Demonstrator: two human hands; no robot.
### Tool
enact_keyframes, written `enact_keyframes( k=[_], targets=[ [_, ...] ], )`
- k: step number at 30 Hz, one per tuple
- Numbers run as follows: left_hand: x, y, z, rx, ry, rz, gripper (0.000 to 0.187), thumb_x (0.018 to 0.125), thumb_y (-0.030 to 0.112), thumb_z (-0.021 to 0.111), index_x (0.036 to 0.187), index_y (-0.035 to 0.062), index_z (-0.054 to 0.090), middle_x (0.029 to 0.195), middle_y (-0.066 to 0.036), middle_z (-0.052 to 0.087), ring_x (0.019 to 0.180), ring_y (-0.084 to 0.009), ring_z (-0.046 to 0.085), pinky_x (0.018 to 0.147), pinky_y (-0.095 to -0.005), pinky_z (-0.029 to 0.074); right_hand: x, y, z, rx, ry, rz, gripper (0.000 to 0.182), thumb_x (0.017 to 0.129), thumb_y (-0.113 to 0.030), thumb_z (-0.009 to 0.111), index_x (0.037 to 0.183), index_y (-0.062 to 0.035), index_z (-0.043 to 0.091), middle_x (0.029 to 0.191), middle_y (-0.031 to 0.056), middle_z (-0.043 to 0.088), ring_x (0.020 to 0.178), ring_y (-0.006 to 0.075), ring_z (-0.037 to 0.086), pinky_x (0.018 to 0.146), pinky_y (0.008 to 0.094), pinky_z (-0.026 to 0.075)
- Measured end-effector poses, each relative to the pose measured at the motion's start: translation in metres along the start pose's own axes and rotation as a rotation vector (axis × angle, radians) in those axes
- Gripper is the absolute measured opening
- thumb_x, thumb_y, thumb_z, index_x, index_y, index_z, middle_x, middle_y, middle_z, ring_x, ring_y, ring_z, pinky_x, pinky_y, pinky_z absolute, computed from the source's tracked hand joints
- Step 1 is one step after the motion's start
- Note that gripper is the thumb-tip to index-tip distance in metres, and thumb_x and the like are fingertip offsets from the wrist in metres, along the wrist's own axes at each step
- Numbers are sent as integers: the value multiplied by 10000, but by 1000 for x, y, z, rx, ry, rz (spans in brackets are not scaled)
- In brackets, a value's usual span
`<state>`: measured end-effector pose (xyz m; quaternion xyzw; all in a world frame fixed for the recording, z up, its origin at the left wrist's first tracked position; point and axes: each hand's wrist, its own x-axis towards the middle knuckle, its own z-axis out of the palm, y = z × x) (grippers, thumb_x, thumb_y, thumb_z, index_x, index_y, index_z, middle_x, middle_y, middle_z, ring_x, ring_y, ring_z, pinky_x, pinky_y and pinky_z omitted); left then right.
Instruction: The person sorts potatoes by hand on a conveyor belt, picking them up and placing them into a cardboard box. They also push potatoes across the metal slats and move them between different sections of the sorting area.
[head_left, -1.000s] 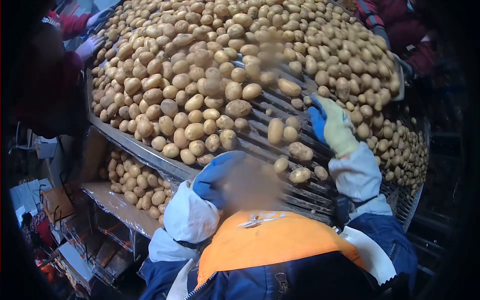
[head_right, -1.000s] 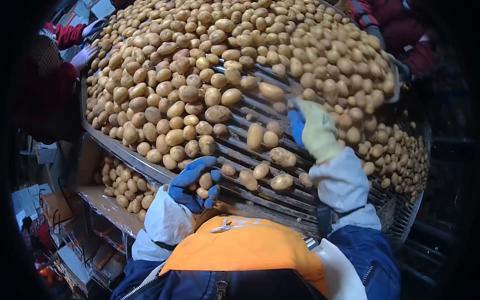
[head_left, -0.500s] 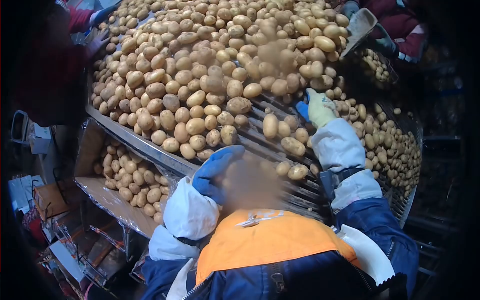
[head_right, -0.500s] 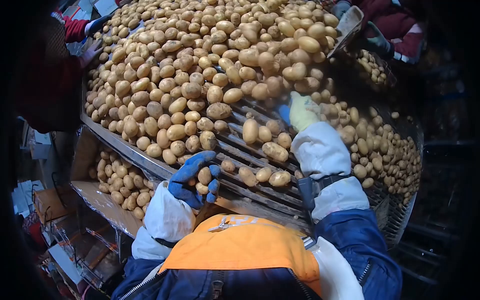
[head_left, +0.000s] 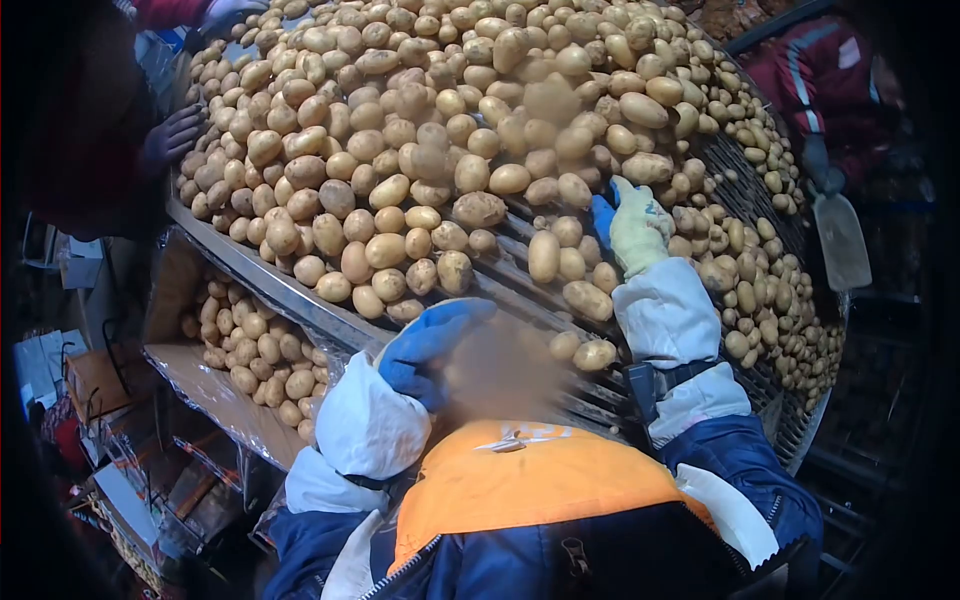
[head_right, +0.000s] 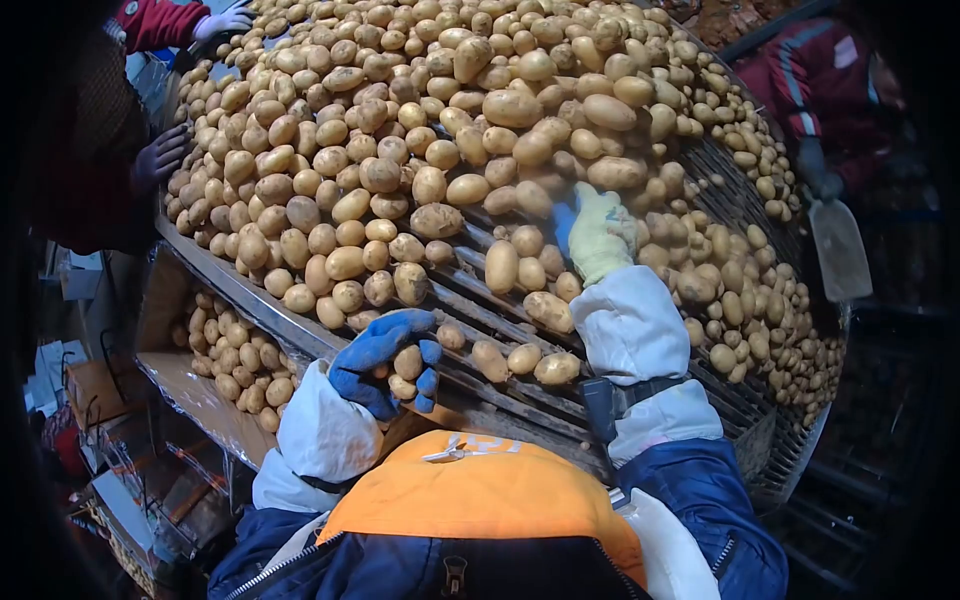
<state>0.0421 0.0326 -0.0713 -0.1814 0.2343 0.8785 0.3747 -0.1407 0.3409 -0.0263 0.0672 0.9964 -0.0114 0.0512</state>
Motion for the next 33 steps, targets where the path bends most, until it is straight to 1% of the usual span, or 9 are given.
enact_keyframes(
  k=[3, 8, 10, 16, 17, 22, 26, 28, 33],
  targets=[
    [11, -6, -20, 19, -88, 1, 780, 858, 129, 816, 1560, 237, 495, 1601, -221, 400, 1474, -394, 404, 1193, -511, 336, 18, 5, 7, 309, -65, -28, 471, 879, -359, 736, 1290, -138, 677, 1211, 233, 651, 1113, 427, 647, 928, 513, 527],
    [1, -4, 11, 61, -11, 19, 756, 880, 170, 811, 1562, 225, 491, 1601, -231, 395, 1471, -390, 406, 1184, -516, 345, 19, -10, 11, 120, 33, 42, 405, 864, -334, 753, 1189, -103, 684, 1169, 232, 649, 1063, 429, 653, 874, 501, 539],
    [0, -4, 34, 209, 90, 246, 412, 1026, 283, 609, 1346, 26, 578, 1061, -164, 680, 805, -323, 689, 646, -449, 590, 19, -5, 12, 133, 61, -16, 367, 871, -317, 751, 1158, -98, 684, 1140, 225, 650, 1051, 426, 656, 861, 512, 538],
    [11, 2, 53, 78, 158, 218, 394, 1033, 303, 617, 1348, 68, 586, 1095, -122, 685, 878, -285, 683, 714, -404, 574, 35, 23, 26, 193, 90, -179, 314, 842, -213, 803, 1094, -69, 682, 1027, 199, 705, 938, 400, 686, 832, 452, 554],
    [8, 8, 71, -274, 148, 116, 394, 1043, 322, 605, 1360, 88, 586, 1139, -115, 693, 945, -284, 694, 732, -404, 581, 36, 24, 25, 348, 15, -164, 300, 854, -177, 813, 1096, -51, 688, 974, 127, 731, 837, 262, 684, 758, 362, 556],
    [34, 4, 68, -371, -89, 11, 427, 1043, 413, 601, 1366, 135, 595, 1250, -72, 699, 1075, -304, 713, 877, -474, 620, -49, -9, -31, 969, -231, -162, 326, 904, -140, 794, 1195, -29, 698, 926, 25, 717, 781, 94, 626, 663, 258, 522],
    [62, -4, 68, -345, -163, -73, 446, 1039, 497, 576, 1348, 178, 617, 1216, -66, 716, 1018, -260, 723, 827, -455, 621, -123, -45, -89, 1030, -543, -273, 438, 915, -176, 796, 1313, -40, 676, 962, 55, 729, 729, 104, 644, 660, 247, 525],
    [66, -4, 67, -364, -298, -119, 450, 1038, 524, 564, 1337, 194, 627, 1198, -62, 722, 996, -245, 726, 799, -442, 620, -133, -54, -106, 542, -312, -666, 445, 953, -221, 759, 1346, -34, 662, 982, 79, 749, 849, 150, 711, 743, 281, 571],
    [52, 2, 70, -343, -95, -102, 464, 1020, 578, 563, 1268, 199, 659, 1169, -43, 733, 968, -250, 724, 698, -403, 582, -71, -25, -54, 812, -228, -260, 445, 925, -268, 776, 1289, -27, 691, 1050, 130, 773, 851, 155, 714, 774, 310, 576]
  ],
)
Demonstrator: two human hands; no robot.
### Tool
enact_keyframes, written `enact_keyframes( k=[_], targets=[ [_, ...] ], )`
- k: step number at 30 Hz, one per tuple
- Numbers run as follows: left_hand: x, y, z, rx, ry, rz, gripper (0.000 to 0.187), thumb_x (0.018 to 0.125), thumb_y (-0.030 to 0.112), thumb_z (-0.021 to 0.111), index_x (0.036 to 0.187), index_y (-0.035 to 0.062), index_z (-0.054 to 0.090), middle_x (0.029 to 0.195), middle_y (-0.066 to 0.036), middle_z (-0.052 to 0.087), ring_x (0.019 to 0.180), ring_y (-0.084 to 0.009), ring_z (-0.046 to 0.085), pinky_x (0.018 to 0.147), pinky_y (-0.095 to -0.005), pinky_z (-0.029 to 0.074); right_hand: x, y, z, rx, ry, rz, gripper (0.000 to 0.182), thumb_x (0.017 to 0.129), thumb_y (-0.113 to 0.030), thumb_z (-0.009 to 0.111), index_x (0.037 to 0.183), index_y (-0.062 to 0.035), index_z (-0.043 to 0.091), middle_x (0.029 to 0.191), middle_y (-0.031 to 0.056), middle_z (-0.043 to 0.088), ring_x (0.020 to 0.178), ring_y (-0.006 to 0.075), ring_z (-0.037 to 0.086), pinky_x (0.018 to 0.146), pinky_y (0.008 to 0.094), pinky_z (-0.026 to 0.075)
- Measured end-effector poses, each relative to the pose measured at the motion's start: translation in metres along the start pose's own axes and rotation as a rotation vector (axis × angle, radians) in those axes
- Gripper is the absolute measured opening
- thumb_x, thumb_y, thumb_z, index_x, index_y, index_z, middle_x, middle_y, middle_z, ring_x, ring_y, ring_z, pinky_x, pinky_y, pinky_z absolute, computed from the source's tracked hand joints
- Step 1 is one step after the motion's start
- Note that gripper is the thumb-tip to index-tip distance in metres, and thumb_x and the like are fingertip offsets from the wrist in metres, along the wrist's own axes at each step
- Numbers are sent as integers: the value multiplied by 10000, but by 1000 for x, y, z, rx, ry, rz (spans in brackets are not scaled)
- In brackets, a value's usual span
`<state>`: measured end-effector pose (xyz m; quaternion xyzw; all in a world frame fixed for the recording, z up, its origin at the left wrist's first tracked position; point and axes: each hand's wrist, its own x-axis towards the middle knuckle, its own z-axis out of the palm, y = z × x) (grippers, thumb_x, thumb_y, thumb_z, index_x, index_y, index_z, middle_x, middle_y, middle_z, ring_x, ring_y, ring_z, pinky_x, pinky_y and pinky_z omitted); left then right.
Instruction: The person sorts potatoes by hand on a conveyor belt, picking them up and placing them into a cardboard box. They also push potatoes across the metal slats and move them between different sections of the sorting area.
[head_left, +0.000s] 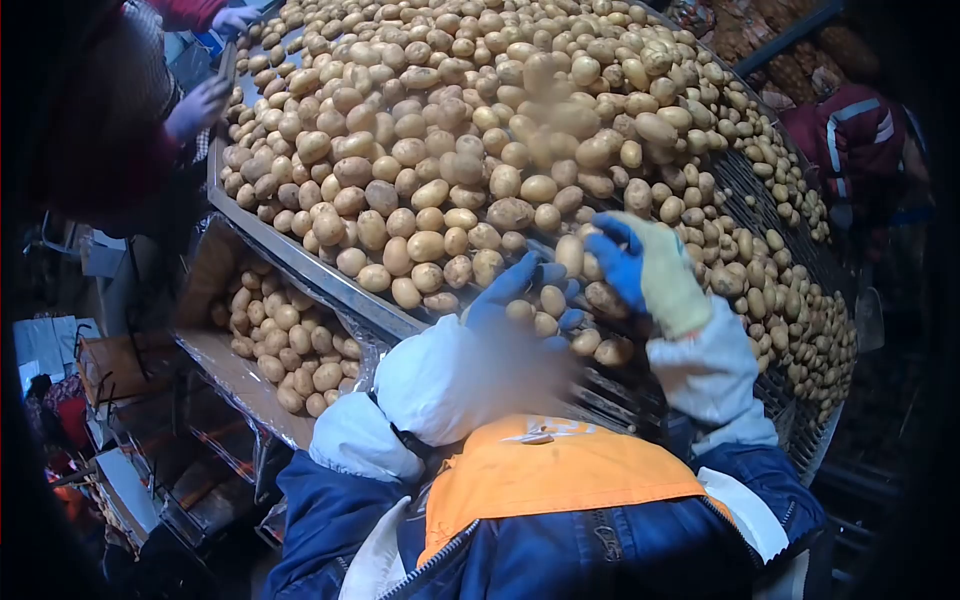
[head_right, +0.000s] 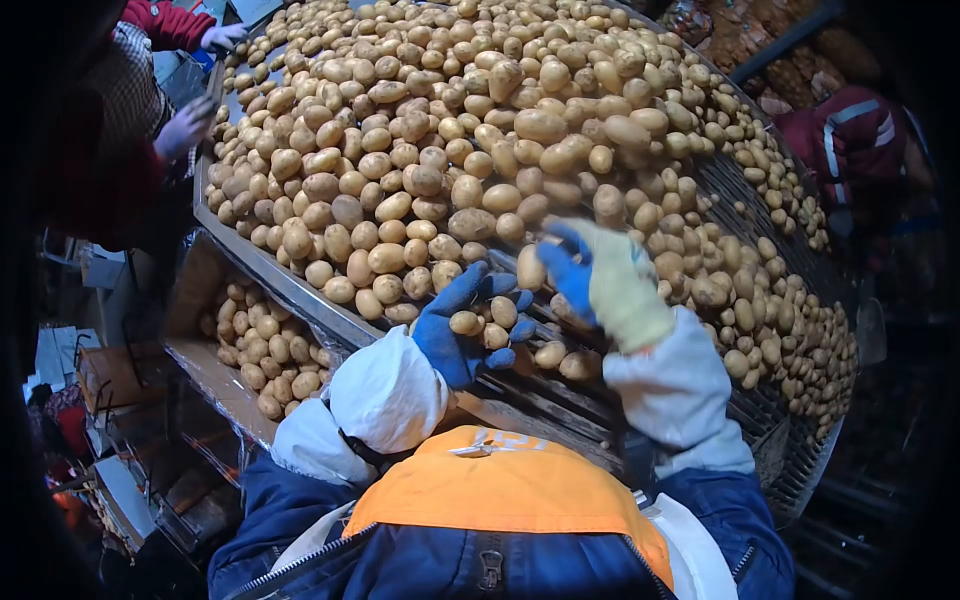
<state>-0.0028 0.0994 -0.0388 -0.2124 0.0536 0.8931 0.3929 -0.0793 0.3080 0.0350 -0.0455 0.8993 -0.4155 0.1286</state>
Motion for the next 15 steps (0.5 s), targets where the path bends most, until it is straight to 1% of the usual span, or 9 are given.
enact_keyframes(
  k=[1, 3, 6, 9, 10, 11, 13, 14, 15],
  targets=[
    [-3, 1, 4, -17, 64, -10, 466, 1017, 584, 564, 1259, 197, 662, 1174, -38, 733, 968, -263, 722, 693, -410, 579, 13, -11, -9, -402, 0, -14, 441, 930, -282, 756, 1280, -23, 684, 1065, 169, 766, 892, 235, 741, 813, 357, 583],
    [-4, 2, 8, -43, 70, 5, 473, 1020, 588, 552, 1258, 193, 659, 1185, -40, 730, 965, -276, 719, 681, -412, 573, 50, 26, 4, -641, 11, -71, 413, 925, -315, 741, 1222, -33, 696, 1045, 192, 755, 938, 341, 729, 837, 432, 571],
    [0, 4, 6, -91, 91, 68, 489, 1027, 596, 529, 1264, 185, 650, 1214, -50, 719, 961, -297, 711, 666, -413, 562, 85, 54, 24, -612, -117, 22, 370, 912, -335, 743, 1136, -43, 703, 1029, 190, 743, 974, 397, 705, 836, 483, 554],
    [-1, 9, 5, -118, 88, 117, 509, 1031, 605, 509, 1272, 177, 644, 1253, -70, 703, 978, -316, 699, 672, -415, 554, 74, 48, 14, -732, -40, -109, 358, 893, -361, 753, 1067, -53, 699, 1011, 193, 726, 953, 404, 692, 814, 493, 544],
    [0, 10, 6, -118, 63, 128, 520, 1031, 610, 501, 1275, 173, 642, 1272, -81, 694, 995, -328, 691, 682, -421, 552, 69, 49, 11, -784, -6, -161, 295, 889, -284, 769, 1058, -53, 698, 1006, 187, 723, 948, 376, 699, 806, 482, 547],
    [2, 10, 3, -123, 65, 135, 520, 1031, 610, 501, 1275, 173, 642, 1272, -81, 694, 995, -328, 691, 682, -421, 552, 67, 50, 9, -784, -13, -167, 295, 889, -284, 769, 1058, -53, 698, 1006, 187, 723, 948, 376, 699, 806, 482, 547],
    [5, 10, -5, -170, -53, 165, 565, 1029, 614, 500, 1332, 152, 616, 1331, -124, 662, 1089, -375, 669, 815, -496, 571, 60, 52, 8, -720, -11, -147, 231, 890, -198, 778, 1055, -59, 699, 967, 177, 716, 888, 311, 705, 769, 434, 551],
    [2, 11, 3, -168, -50, 169, 565, 1029, 614, 500, 1332, 152, 616, 1331, -124, 662, 1089, -375, 669, 815, -496, 571, 55, 44, 5, -688, -44, -79, 216, 906, -126, 769, 1094, -44, 700, 984, 127, 734, 860, 210, 698, 749, 359, 556],
    [-4, 11, 17, -174, 37, 212, 597, 1029, 616, 497, 1384, 143, 575, 1372, -141, 634, 1144, -393, 648, 893, -538, 552, 49, 33, 2, -685, -45, -82, 216, 906, -126, 769, 1094, -44, 700, 984, 127, 734, 860, 210, 698, 749, 359, 556]
  ],
)
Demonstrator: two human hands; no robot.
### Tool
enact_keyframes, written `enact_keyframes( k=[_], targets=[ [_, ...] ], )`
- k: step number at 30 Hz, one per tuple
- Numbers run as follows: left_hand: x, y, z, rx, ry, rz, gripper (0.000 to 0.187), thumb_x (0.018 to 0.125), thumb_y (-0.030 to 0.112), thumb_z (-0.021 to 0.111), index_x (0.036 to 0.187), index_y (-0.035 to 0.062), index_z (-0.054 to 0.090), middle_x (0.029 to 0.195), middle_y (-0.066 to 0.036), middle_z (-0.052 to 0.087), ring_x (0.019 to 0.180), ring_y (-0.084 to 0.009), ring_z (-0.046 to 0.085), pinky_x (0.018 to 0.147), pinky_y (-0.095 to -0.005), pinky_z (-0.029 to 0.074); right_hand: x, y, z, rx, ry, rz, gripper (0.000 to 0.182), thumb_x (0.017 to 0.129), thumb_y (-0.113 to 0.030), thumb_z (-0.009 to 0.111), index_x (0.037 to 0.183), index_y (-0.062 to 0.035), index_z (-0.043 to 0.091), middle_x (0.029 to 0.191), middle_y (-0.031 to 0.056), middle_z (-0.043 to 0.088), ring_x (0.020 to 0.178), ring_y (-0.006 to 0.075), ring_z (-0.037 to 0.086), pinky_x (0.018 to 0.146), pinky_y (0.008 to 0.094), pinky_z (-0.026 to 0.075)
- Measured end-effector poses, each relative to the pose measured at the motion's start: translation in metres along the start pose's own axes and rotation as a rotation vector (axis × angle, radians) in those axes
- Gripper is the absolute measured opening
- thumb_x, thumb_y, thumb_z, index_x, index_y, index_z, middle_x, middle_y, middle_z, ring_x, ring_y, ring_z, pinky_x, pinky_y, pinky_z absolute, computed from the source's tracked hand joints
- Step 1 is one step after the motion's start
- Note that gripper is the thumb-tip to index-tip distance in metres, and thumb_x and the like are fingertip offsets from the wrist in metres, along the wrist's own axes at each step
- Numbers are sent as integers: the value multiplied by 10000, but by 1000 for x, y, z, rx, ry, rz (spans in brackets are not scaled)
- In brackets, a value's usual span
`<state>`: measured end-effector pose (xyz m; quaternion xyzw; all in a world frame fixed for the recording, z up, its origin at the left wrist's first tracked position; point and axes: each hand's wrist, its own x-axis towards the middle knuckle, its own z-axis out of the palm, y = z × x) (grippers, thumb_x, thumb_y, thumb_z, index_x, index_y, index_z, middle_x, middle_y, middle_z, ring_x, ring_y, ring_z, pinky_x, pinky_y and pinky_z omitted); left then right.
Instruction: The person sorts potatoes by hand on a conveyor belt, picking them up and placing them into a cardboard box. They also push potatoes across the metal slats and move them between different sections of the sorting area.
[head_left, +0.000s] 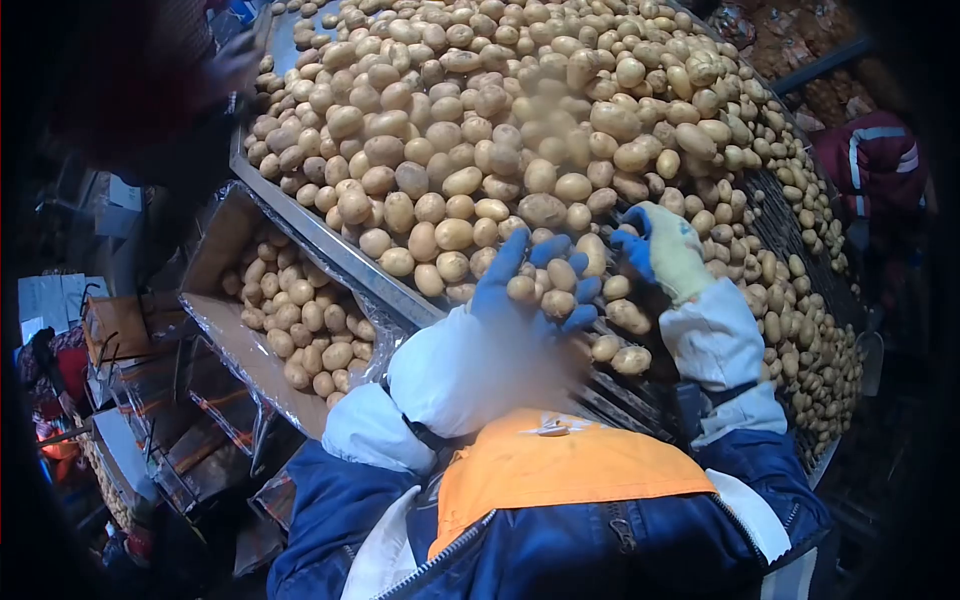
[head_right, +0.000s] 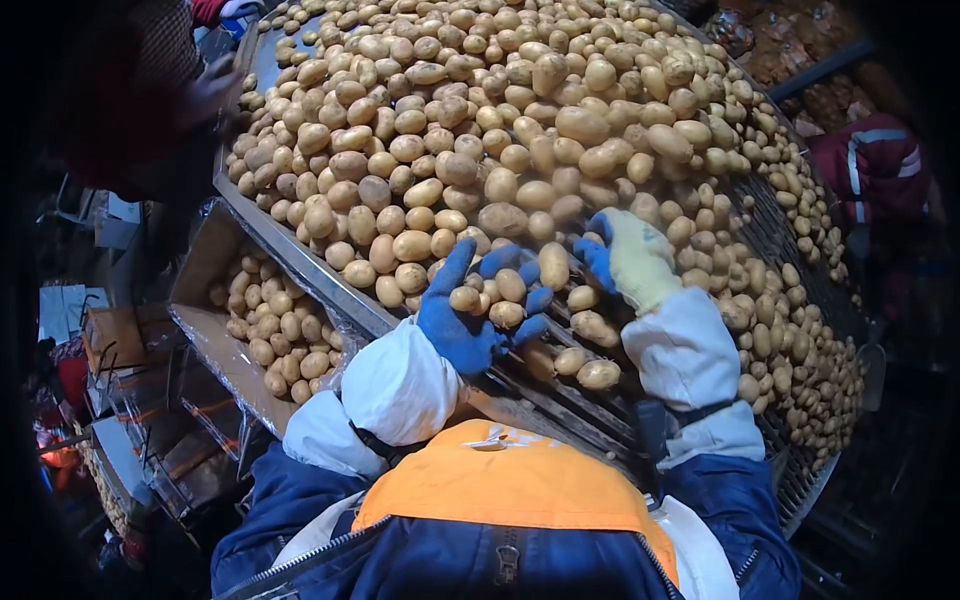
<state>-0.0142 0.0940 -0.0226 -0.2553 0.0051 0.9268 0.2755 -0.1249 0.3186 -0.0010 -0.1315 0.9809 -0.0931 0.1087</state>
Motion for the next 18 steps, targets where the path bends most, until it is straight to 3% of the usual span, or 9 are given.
enact_keyframes(
  k=[2, 4, 6, 8, 9, 11, 13, 16, 18],
  targets=[
    [-5, 0, 7, 4, 85, 49, 633, 1029, 617, 495, 1436, 134, 534, 1413, -159, 606, 1200, -412, 627, 971, -580, 533, -17, -23, -18, 646, 5, 46, 263, 931, -136, 759, 1153, -9, 695, 1014, 90, 743, 889, 144, 683, 784, 302, 563],
    [-6, 2, 5, 31, -1, 107, 682, 1029, 615, 495, 1509, 133, 448, 1472, -166, 558, 1265, -425, 596, 1048, -624, 486, -37, -51, -27, 866, 40, -80, 323, 951, -160, 751, 1199, 38, 687, 1042, 103, 746, 950, 126, 696, 849, 290, 575],
    [2, 6, -17, 28, -63, 107, 703, 1027, 622, 494, 1531, 140, 416, 1497, -168, 531, 1274, -416, 590, 1038, -619, 493, -54, -86, -46, 641, 101, -224, 313, 955, -252, 760, 1140, -2, 725, 911, 104, 753, 803, 137, 710, 739, 290, 577],
    [-2, 10, -25, -251, -301, 70, 691, 1022, 628, 499, 1519, 152, 442, 1497, -166, 536, 1282, -410, 588, 1014, -620, 512, -56, -99, -49, 568, 73, -265, 309, 957, -247, 758, 1132, 6, 728, 905, 112, 753, 783, 140, 717, 716, 291, 578],
    [-8, 12, -23, -254, -305, 82, 691, 1022, 628, 499, 1519, 152, 442, 1497, -166, 536, 1282, -410, 588, 1014, -620, 512, -56, -104, -48, 494, 41, -298, 305, 960, -242, 755, 1124, 14, 730, 899, 120, 754, 764, 144, 724, 694, 291, 579],
    [-21, 13, -19, 28, -36, 176, 664, 1016, 629, 504, 1498, 173, 478, 1508, -145, 535, 1311, -402, 571, 976, -635, 531, -57, -110, -45, 598, 69, -301, 297, 958, -234, 757, 1118, 14, 732, 908, 123, 758, 763, 142, 728, 683, 289, 578],
    [-31, 15, -26, -50, -132, 176, 648, 1013, 630, 509, 1478, 178, 504, 1508, -139, 538, 1317, -401, 568, 961, -645, 534, -59, -112, -37, 757, 152, -313, 269, 947, -198, 769, 1091, 27, 741, 925, 125, 763, 759, 133, 729, 667, 281, 571],
    [-50, 24, -40, -150, -293, 239, 628, 998, 640, 535, 1418, 176, 591, 1476, -156, 575, 1324, -428, 567, 931, -682, 542, -55, -106, -29, 598, 110, -382, 273, 997, -119, 700, 1214, 46, 699, 1066, 110, 753, 963, 134, 700, 863, 281, 569],
    [-73, 36, -41, -188, -245, 298, 580, 1004, 619, 549, 1342, 162, 661, 1395, -151, 638, 1297, -449, 585, 930, -696, 544, -54, -113, -18, 700, 58, -308, 269, 1003, -110, 685, 1223, 43, 698, 1058, 104, 753, 969, 137, 699, 870, 281, 565]
  ],
)
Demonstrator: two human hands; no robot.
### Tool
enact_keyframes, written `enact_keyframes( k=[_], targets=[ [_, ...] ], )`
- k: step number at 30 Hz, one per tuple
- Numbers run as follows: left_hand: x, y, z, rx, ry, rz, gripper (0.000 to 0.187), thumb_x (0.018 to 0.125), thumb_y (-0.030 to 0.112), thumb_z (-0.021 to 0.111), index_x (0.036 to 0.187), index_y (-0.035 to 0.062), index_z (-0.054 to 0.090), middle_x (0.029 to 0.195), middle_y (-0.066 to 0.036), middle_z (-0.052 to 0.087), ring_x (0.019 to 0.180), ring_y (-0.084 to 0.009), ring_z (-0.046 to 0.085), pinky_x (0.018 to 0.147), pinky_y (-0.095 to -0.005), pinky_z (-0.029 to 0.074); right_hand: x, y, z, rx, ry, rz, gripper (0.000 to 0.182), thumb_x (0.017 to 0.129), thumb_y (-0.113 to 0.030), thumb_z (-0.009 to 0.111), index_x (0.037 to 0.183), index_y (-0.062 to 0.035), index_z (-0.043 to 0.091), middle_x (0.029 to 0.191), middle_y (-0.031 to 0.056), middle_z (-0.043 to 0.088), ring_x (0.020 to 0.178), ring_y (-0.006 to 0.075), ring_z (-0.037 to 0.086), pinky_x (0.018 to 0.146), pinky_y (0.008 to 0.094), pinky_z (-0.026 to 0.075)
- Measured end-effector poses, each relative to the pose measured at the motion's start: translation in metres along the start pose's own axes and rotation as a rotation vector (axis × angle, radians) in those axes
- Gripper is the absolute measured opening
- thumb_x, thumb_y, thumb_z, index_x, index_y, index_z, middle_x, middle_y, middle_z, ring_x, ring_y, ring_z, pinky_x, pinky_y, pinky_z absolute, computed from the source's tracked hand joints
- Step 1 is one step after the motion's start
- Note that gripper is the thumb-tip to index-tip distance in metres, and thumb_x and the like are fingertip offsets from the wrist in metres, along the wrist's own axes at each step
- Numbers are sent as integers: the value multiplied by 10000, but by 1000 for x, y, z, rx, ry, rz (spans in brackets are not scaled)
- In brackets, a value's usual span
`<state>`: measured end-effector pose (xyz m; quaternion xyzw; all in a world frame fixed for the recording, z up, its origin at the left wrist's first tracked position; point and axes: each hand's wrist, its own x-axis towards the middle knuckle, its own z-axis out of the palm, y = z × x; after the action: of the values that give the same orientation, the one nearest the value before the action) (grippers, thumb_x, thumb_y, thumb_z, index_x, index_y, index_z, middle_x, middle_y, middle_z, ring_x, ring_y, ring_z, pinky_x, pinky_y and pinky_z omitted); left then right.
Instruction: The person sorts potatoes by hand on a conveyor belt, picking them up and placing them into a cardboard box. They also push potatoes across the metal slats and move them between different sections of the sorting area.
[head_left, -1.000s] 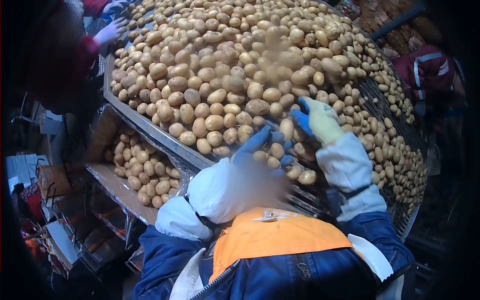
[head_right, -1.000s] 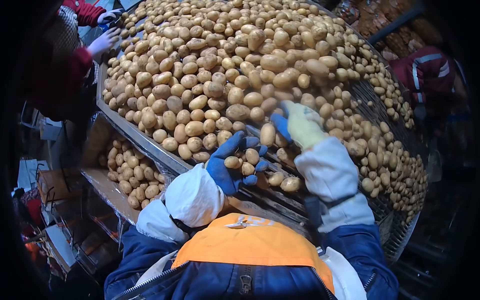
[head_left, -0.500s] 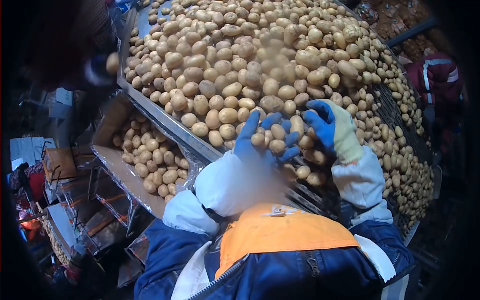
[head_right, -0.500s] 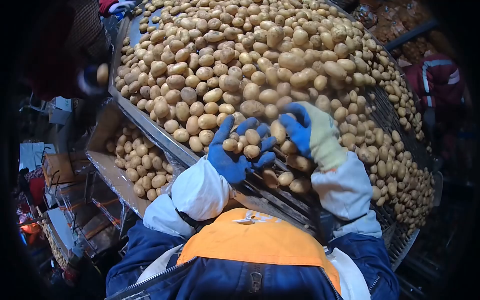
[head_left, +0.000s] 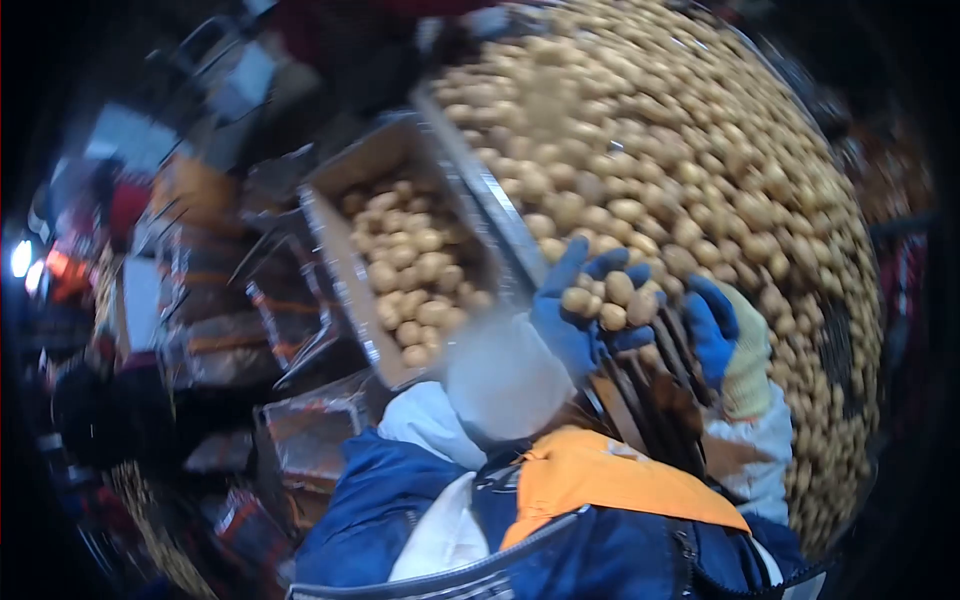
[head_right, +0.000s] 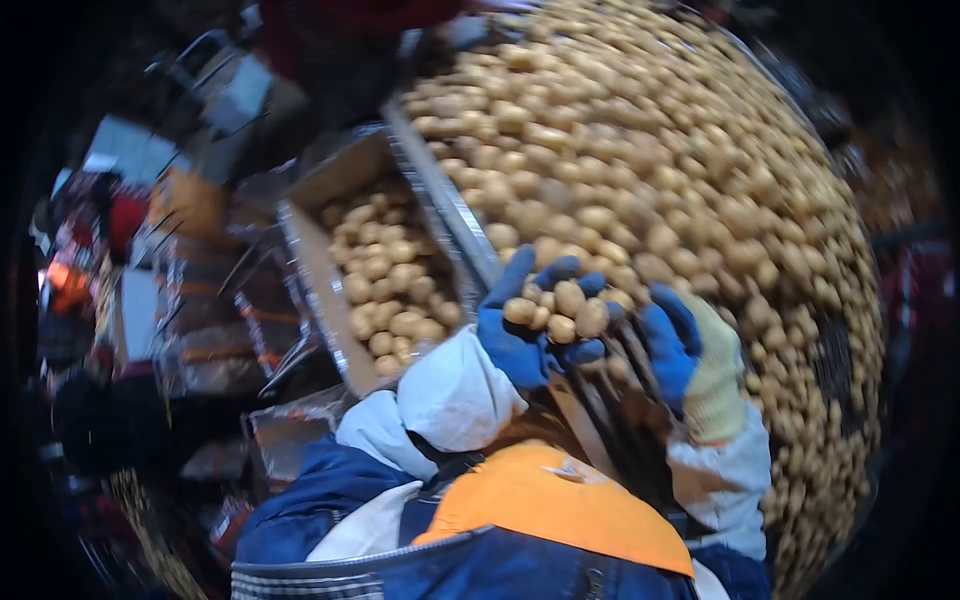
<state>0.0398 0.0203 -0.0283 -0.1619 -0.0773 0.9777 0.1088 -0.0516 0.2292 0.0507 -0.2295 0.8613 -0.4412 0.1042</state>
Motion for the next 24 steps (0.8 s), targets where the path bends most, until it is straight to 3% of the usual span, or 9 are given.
enact_keyframes(
  k=[4, 7, 10, 14, 16, 18, 20, 22, 24],
  targets=[
    [-57, 36, 10, 147, -37, 403, 506, 1016, 591, 553, 1234, 160, 702, 1294, -130, 692, 1160, -426, 670, 863, -660, 584, 11, 13, 17, -92, -106, -141, 264, 1004, -104, 683, 1227, 36, 701, 1075, 97, 752, 985, 150, 705, 874, 292, 566],
    [-98, 83, -49, 169, -243, 650, 508, 1018, 603, 531, 1239, 169, 675, 1238, -91, 703, 1190, -358, 663, 855, -621, 594, 19, 19, 33, -99, -164, -166, 272, 1002, -116, 688, 1230, 32, 701, 1087, 106, 754, 995, 164, 713, 880, 303, 570],
    [-167, 126, -5, -55, 46, 856, 511, 1020, 590, 537, 1143, 123, 703, 1140, -89, 724, 1207, -358, 647, 881, -617, 591, 28, 4, 46, -23, -197, -114, 285, 998, -121, 696, 1239, 32, 696, 1105, 126, 758, 1009, 179, 721, 903, 317, 576],
    [-215, 218, -11, -72, 45, 1159, 441, 1034, 529, 550, 1048, 113, 695, 972, -46, 699, 1059, -297, 654, 908, -576, 590, 42, 1, 61, -45, -243, -29, 289, 991, -107, 701, 1240, 39, 691, 1118, 138, 756, 1047, 191, 719, 937, 324, 574],
    [-218, 310, -19, 132, -208, 1288, 391, 1030, 498, 567, 1094, 117, 632, 1011, -54, 633, 913, -247, 592, 908, -549, 588, 42, -1, 62, -65, -248, 9, 284, 990, -98, 696, 1237, 42, 690, 1143, 146, 751, 1055, 197, 717, 935, 325, 576],
    [-233, 504, -126, 1016, 411, 1748, 326, 1025, 440, 591, 1194, 164, 554, 1100, -57, 558, 846, -234, 529, 922, -546, 566, 42, -4, 65, -91, -227, -104, 294, 978, -95, 702, 1235, 47, 688, 1150, 149, 745, 1043, 204, 719, 921, 328, 578],
    [-207, 435, -41, 372, -5, 1323, 313, 1011, 355, 622, 1261, 217, 493, 1160, -53, 517, 892, -236, 546, 916, -487, 558, 42, -26, 55, -238, -225, -40, 307, 971, -114, 712, 1230, 48, 688, 1119, 157, 746, 1025, 225, 729, 913, 334, 578],
    [-197, 384, -33, 569, 399, 1253, 256, 1005, 353, 623, 1209, 238, 522, 1152, -33, 545, 903, -239, 558, 902, -438, 545, 32, 13, 48, -169, -40, -126, 321, 946, -153, 727, 1226, 1, 701, 1073, 152, 748, 889, 244, 735, 784, 336, 581],
    [-199, 363, -52, 633, 467, 1240, 356, 1008, 393, 609, 1298, 213, 510, 1227, -73, 547, 995, -271, 572, 920, -455, 540, 21, 18, 29, -363, 58, -79, 303, 936, -142, 718, 1209, -12, 709, 1064, 171, 740, 932, 313, 734, 820, 367, 579]
  ],
)
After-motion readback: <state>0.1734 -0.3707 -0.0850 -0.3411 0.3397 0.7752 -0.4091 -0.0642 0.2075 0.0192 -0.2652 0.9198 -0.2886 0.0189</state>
